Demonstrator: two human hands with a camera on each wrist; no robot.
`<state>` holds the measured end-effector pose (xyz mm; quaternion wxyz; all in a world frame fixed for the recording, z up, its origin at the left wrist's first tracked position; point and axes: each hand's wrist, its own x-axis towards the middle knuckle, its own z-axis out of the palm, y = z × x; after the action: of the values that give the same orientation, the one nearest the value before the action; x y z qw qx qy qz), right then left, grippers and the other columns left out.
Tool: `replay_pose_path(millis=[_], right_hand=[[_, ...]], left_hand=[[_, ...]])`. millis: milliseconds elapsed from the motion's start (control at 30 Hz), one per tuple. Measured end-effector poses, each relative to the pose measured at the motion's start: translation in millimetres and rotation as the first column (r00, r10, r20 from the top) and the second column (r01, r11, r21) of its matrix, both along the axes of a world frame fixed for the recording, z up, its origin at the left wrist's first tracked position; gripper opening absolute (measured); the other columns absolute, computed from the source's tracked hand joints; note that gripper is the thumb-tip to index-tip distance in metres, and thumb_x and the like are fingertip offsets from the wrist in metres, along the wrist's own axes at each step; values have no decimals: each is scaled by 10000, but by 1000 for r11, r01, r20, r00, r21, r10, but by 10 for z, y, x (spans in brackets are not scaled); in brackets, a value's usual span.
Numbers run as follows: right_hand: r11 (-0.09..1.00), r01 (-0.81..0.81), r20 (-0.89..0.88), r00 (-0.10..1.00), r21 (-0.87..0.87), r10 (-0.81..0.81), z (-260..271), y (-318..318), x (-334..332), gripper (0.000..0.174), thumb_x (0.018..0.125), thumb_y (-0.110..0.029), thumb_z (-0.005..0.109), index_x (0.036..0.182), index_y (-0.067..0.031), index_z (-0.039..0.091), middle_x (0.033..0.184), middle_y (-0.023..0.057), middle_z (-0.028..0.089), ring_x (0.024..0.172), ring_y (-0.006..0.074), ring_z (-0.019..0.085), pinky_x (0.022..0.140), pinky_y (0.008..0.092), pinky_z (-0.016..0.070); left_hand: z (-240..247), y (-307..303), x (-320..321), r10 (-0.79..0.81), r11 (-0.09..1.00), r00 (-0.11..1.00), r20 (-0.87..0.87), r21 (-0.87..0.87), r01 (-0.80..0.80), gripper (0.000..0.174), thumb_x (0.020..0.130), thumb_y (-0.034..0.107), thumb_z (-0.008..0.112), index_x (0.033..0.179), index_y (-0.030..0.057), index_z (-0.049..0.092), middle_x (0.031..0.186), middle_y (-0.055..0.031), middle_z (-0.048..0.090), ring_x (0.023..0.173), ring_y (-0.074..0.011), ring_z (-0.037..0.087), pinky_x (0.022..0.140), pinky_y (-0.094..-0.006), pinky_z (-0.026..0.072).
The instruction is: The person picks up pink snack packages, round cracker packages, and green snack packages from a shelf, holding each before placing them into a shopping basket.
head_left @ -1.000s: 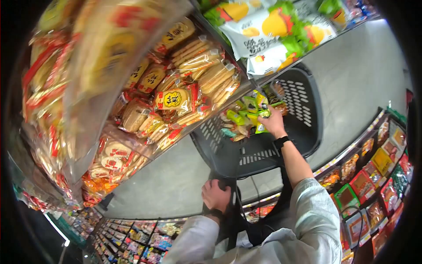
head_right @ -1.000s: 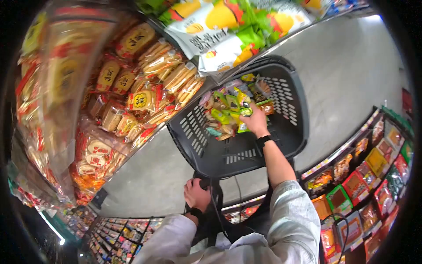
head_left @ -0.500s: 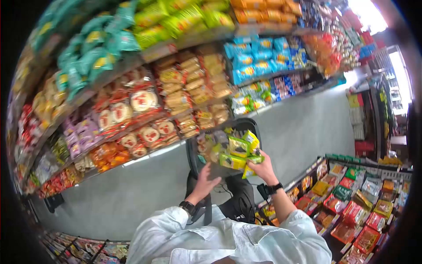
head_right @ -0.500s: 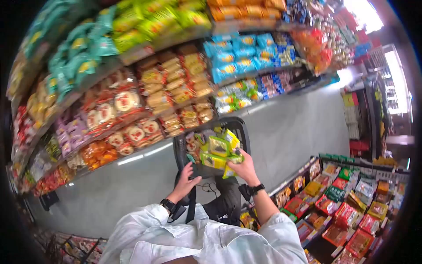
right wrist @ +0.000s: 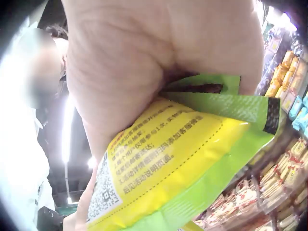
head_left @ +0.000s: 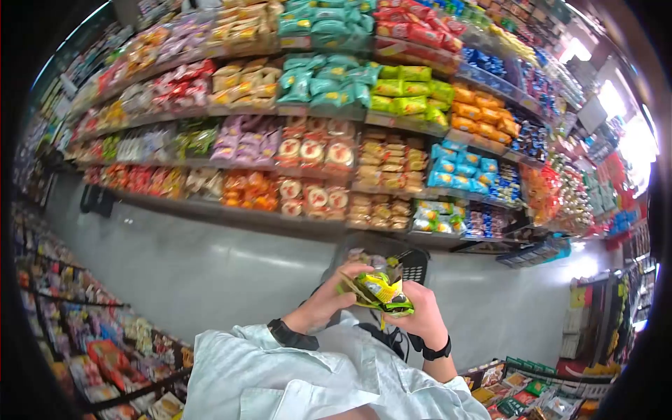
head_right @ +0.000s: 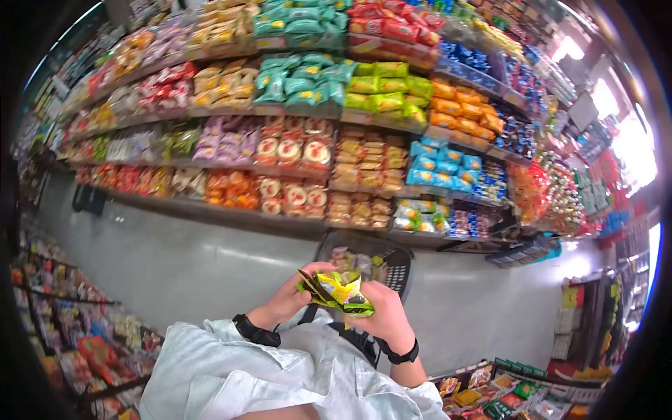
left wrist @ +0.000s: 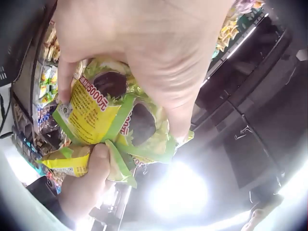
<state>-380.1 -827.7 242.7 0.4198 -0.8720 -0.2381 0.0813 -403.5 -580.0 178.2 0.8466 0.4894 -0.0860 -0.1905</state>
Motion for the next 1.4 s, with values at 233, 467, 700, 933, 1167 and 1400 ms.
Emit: replay_pose_path(millis=[233, 467, 700, 933, 1167, 1400], right_hand=[[937, -348, -245, 908, 17, 341, -58, 402, -665, 509, 739, -181, 843, 1189, -51, 644, 967, 194, 722, 888, 423, 694, 790, 435, 568], [881, -472, -318, 839, -21, 442, -93, 776, -844, 696, 760, -233, 865, 1350, -47, 547, 993, 217, 735, 927, 432, 708, 791, 462, 571], [834, -550, -342, 792, -41, 505, 90, 1329, -743, 661, 762, -256, 888, 1310, -44, 586, 1023, 207, 746, 947, 411, 716, 826, 442, 578], [798, -602, -363, 744, 2, 562, 100, 2461, -816, 630, 792, -266, 874, 1302, -39, 581, 988, 213, 742, 915, 411, 722, 786, 446, 580], [814, -580, -392, 754, -21, 527, 1, 3772, -822, 722, 787, -284, 890, 1389, -56, 562, 1023, 188, 751, 938, 363, 745, 822, 413, 580], [878, -406, -463, 746, 254, 478, -110, 4765, -627, 740, 805, -85, 885, 1428, -3, 494, 1135, 88, 705, 1038, 160, 681, 910, 318, 548]], left_hand=[[-79, 275, -1189, 100, 994, 928, -359, 72, -80, 823, 970, 483, 722, 1578, 66, 357, 1539, -75, 472, 1398, -202, 482, 1168, -399, 399], [105, 521, -1530, 310, 942, 903, -297, 225, -249, 658, 1015, 191, 692, 1571, 62, 366, 1437, -67, 544, 1310, -179, 540, 1098, -362, 464], [-35, 865, -1696, 478, 878, 818, -321, 196, -436, 419, 1031, 217, 659, 1382, 6, 571, 1265, -51, 660, 1151, -128, 616, 997, -313, 489], [-139, 1804, -1900, 626, 768, 694, -356, 123, -629, 325, 1042, 204, 620, 1293, -3, 622, 1187, -42, 677, 1085, -107, 620, 935, -296, 497], [-370, 3103, -2006, 653, 728, 680, -333, 30, -685, 288, 1037, 187, 612, 1252, -4, 632, 1110, -26, 695, 991, -93, 640, 866, -277, 508], [-210, 4117, -1947, 764, 620, 589, -264, 49, -783, 261, 1025, 146, 615, 1234, -10, 632, 1055, -26, 703, 913, -93, 658, 799, -279, 527]])
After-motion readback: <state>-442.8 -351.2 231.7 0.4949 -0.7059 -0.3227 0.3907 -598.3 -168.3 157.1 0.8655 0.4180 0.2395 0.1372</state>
